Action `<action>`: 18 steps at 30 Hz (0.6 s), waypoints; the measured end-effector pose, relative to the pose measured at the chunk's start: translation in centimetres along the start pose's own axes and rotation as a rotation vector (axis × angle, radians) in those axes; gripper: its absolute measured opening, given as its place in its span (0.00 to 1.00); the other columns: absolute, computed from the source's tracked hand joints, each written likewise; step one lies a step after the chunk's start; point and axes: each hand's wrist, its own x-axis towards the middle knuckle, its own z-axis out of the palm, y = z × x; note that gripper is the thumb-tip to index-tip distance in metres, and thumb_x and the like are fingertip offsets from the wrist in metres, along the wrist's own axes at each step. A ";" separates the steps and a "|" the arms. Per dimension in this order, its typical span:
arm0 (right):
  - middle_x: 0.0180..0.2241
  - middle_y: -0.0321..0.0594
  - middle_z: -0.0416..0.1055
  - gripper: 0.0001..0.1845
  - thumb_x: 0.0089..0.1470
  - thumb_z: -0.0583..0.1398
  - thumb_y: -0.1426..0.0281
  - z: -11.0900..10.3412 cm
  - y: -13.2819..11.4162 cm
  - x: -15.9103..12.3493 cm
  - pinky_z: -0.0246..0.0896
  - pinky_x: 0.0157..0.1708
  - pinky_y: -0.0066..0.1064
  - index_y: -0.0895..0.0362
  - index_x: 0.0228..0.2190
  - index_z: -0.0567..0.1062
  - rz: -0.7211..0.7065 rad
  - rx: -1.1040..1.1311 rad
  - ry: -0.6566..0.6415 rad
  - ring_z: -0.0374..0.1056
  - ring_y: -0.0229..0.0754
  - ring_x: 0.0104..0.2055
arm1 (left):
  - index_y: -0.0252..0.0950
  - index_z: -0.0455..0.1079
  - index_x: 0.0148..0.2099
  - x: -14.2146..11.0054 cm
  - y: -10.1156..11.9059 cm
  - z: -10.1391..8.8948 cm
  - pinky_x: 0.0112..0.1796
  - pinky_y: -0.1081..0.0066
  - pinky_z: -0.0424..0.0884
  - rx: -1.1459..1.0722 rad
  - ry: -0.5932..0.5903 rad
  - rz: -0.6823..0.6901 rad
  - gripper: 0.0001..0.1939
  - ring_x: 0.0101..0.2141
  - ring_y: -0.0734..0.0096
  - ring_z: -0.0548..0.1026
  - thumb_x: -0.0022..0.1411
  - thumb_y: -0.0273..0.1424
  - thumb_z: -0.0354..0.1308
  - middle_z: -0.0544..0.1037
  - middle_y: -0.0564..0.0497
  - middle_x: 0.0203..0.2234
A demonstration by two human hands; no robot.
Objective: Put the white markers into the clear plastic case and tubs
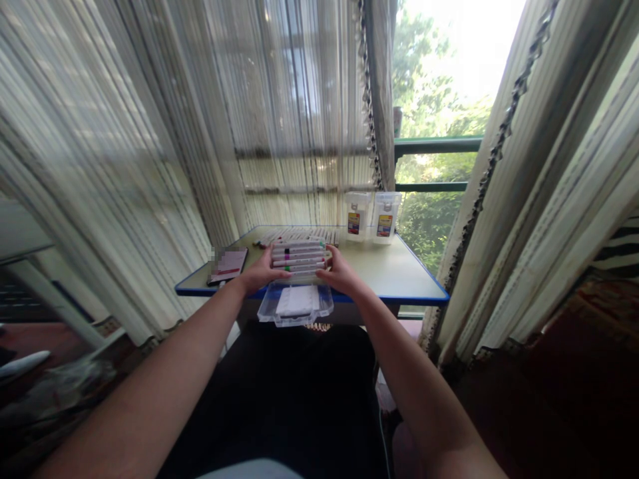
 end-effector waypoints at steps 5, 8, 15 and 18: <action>0.31 0.35 0.65 0.42 0.44 0.61 0.70 0.0 0.2 0.1 0.61 0.32 0.29 0.60 0.58 0.52 0.007 0.011 -0.005 0.63 0.36 0.30 | 0.37 0.55 0.57 -0.1 0.3 0.5 0.48 0.54 0.68 -0.101 0.034 -0.031 0.37 0.47 0.53 0.73 0.44 0.24 0.64 0.75 0.42 0.45; 0.32 0.35 0.65 0.42 0.43 0.61 0.70 0.0 0.1 0.0 0.62 0.32 0.29 0.60 0.58 0.53 0.014 0.018 -0.010 0.63 0.36 0.30 | 0.38 0.59 0.53 -0.1 0.4 0.7 0.43 0.56 0.71 -0.142 0.068 -0.064 0.27 0.44 0.54 0.75 0.50 0.26 0.59 0.76 0.44 0.43; 0.31 0.36 0.66 0.40 0.43 0.62 0.71 0.0 -0.1 0.0 0.62 0.31 0.29 0.60 0.57 0.55 0.027 0.012 -0.010 0.63 0.36 0.29 | 0.36 0.60 0.51 0.2 -0.1 0.5 0.43 0.59 0.71 -0.120 0.069 -0.041 0.24 0.44 0.57 0.75 0.51 0.24 0.58 0.76 0.45 0.41; 0.31 0.36 0.66 0.40 0.43 0.62 0.71 0.0 -0.1 0.0 0.62 0.31 0.28 0.60 0.57 0.55 0.026 0.023 -0.018 0.63 0.36 0.30 | 0.36 0.61 0.51 0.2 -0.3 0.4 0.45 0.59 0.71 -0.101 0.071 -0.032 0.24 0.44 0.57 0.75 0.50 0.24 0.58 0.76 0.45 0.42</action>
